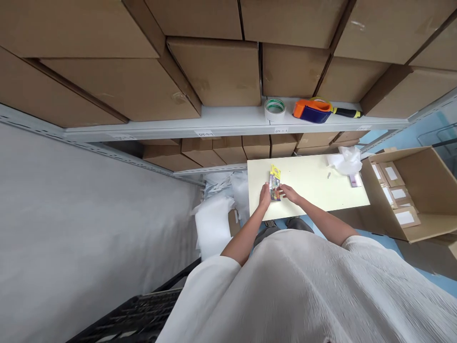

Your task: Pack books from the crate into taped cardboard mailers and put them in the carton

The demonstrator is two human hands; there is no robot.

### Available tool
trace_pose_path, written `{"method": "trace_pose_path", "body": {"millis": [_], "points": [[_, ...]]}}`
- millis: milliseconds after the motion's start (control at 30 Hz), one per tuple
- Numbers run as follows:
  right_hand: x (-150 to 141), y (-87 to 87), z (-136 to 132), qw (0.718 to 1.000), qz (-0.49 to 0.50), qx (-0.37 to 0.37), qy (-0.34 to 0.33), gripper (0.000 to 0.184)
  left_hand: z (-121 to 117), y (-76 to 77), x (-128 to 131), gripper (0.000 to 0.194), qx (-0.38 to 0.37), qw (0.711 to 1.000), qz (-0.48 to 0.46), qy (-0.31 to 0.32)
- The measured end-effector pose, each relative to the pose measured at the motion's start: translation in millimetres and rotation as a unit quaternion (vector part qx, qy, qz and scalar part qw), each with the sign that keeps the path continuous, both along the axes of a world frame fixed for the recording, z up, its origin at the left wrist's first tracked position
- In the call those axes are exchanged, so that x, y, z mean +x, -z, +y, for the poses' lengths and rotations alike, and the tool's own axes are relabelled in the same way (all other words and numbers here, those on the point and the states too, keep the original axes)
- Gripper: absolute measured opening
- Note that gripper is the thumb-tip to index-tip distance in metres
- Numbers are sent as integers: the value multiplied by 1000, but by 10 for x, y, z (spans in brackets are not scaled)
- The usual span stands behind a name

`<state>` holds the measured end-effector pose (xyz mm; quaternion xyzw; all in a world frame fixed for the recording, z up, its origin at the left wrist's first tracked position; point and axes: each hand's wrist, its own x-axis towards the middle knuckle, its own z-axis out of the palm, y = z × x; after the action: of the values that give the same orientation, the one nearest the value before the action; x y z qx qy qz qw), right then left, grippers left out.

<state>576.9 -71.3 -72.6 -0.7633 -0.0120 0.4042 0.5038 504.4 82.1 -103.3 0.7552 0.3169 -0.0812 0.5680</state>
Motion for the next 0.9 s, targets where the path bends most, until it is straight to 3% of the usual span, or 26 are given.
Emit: {"method": "trace_pose_path", "body": {"millis": [100,200,300,400,500,600,700,767,900], "points": [[-70,117,67,999,-23,-26,-34,34,254,-18,-130,56,-16,997,34,-74],[-123,234,72,991,-70,-75,-85,22,395,0,-244,54,0,995,60,-85],[-162,304,32,977,-113,-109,-146,28,407,47,-357,50,48,998,43,-18],[-227,345,-39,954,-160,-124,-220,39,342,96,-513,48,118,985,21,122],[-338,400,-171,908,-203,-167,-326,62,250,135,-726,57,179,951,27,251],[-457,493,-339,822,-276,-214,-449,85,168,172,-945,70,237,911,53,334],[-516,604,-439,747,-334,-246,-520,97,121,214,-1073,82,269,883,72,378],[-501,661,-423,726,-345,-256,-537,98,123,245,-1075,85,272,879,81,382],[-362,691,-190,716,-340,-271,-545,99,243,311,-887,88,259,891,100,360]]}}
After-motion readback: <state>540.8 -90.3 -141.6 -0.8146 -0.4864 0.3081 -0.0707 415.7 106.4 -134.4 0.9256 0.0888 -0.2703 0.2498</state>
